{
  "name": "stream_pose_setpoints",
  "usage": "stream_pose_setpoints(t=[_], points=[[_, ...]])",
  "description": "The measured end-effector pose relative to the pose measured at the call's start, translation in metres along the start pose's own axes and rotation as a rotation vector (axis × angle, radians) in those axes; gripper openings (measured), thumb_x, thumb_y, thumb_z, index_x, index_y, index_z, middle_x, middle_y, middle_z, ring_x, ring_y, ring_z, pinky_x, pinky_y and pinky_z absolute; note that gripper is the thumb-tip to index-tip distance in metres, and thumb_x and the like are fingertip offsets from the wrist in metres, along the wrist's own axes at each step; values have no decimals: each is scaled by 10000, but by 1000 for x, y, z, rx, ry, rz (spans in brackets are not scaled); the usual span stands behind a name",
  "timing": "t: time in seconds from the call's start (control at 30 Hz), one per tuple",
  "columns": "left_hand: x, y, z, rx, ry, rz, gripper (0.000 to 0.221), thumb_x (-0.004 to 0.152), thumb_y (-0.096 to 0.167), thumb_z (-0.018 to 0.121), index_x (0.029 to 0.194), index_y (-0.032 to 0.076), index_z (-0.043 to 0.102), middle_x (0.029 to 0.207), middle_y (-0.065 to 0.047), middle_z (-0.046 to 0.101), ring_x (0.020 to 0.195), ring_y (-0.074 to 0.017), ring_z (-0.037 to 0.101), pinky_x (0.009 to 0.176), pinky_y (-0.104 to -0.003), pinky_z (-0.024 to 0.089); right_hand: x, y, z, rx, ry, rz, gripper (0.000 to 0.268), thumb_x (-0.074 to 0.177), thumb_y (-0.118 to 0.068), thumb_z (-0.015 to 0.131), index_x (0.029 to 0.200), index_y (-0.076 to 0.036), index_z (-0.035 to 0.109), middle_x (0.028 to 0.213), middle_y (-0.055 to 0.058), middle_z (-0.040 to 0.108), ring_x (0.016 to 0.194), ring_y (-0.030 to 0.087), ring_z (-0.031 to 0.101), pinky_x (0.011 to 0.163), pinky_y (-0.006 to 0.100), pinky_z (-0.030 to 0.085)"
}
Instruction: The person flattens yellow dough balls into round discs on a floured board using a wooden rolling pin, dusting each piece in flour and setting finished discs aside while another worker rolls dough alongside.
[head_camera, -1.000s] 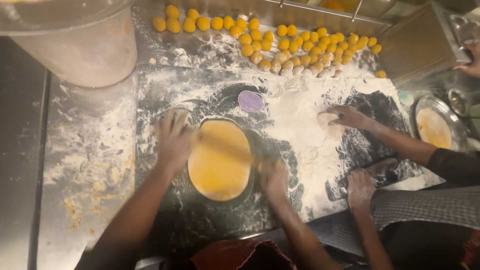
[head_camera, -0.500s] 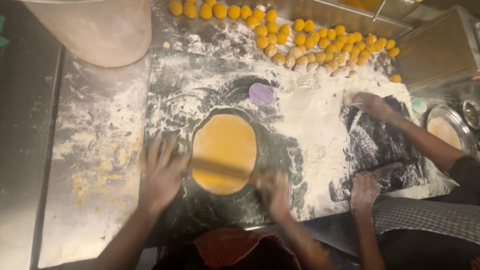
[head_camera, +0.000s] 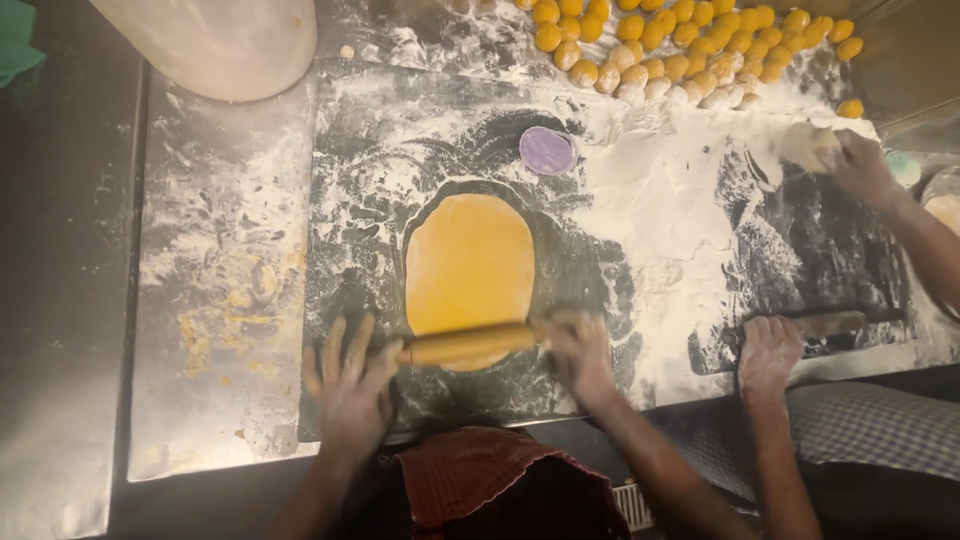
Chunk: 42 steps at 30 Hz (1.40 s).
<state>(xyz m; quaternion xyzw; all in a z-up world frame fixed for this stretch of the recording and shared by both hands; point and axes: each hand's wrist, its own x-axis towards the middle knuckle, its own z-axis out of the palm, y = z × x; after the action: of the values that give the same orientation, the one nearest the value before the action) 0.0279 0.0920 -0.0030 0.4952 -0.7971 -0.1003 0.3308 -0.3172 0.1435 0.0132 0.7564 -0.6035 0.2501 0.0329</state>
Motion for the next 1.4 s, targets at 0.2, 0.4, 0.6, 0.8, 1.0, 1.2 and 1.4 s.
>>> stream_pose_setpoints(t=[0.2, 0.4, 0.6, 0.8, 1.0, 1.2, 1.4], points=[[141, -50, 49, 153, -8, -190, 245, 950, 127, 599, 1139, 229, 719, 1624, -146, 443, 1542, -413, 254, 1233, -660, 64, 158, 35, 21, -8, -177, 276, 294, 955, -231, 644, 1244, -197, 685, 1253, 108, 582, 1187, 338, 468, 1056, 502, 385], [58, 9, 4, 138, -156, -39, 343, 915, 156, 541, 1231, 160, 674, 1567, -179, 444, 1482, -407, 312, 1230, -671, 84, 92, 61, 30, -126, -131, -15, 215, 937, -196, 639, 1123, -179, 746, 1257, 101, 615, 1204, 352, 515, 1015, 512, 421], [-6, 14, 16, 154, -113, -8, 504, 853, 46, 619, 1313, 245, 668, 1549, -111, 489, 1491, -365, 359, 1221, -664, 178, 57, 47, -1, -14, -242, 77, 280, 954, -201, 607, 1192, -214, 752, 1275, 59, 596, 1268, 278, 491, 1082, 469, 384], [146, -51, 43, 178, -63, -283, 259, 883, 170, 675, 1127, 249, 710, 1589, -112, 448, 1509, -415, 287, 1202, -685, 114, 184, 46, 37, -104, -183, 186, 309, 874, -300, 746, 1183, -304, 748, 1282, 42, 569, 1259, 328, 426, 1098, 511, 312], [13, -2, 5, 77, -35, -26, 508, 813, 18, 642, 1236, 295, 688, 1539, -129, 490, 1492, -373, 331, 1231, -636, 148, 64, 28, -1, -168, -181, 14, 257, 1016, -217, 538, 1131, -286, 756, 1235, 96, 623, 1175, 313, 552, 1009, 496, 423], [74, -21, 20, 177, -135, 81, 510, 818, -3, 653, 1231, 293, 699, 1558, -169, 485, 1501, -372, 286, 1226, -606, 103, 37, 29, 1, -98, -90, 206, 267, 954, -305, 581, 1145, -261, 762, 1244, 89, 615, 1107, 262, 512, 968, 474, 416], [214, -38, 81, 62, -195, -159, 347, 943, -8, 525, 1032, 230, 760, 1640, -141, 385, 1538, -393, 172, 1240, -608, 8, 135, 18, 3, -76, -124, 603, 323, 948, -340, 636, 1202, -150, 697, 1273, 109, 598, 1233, 338, 481, 1070, 468, 384]])
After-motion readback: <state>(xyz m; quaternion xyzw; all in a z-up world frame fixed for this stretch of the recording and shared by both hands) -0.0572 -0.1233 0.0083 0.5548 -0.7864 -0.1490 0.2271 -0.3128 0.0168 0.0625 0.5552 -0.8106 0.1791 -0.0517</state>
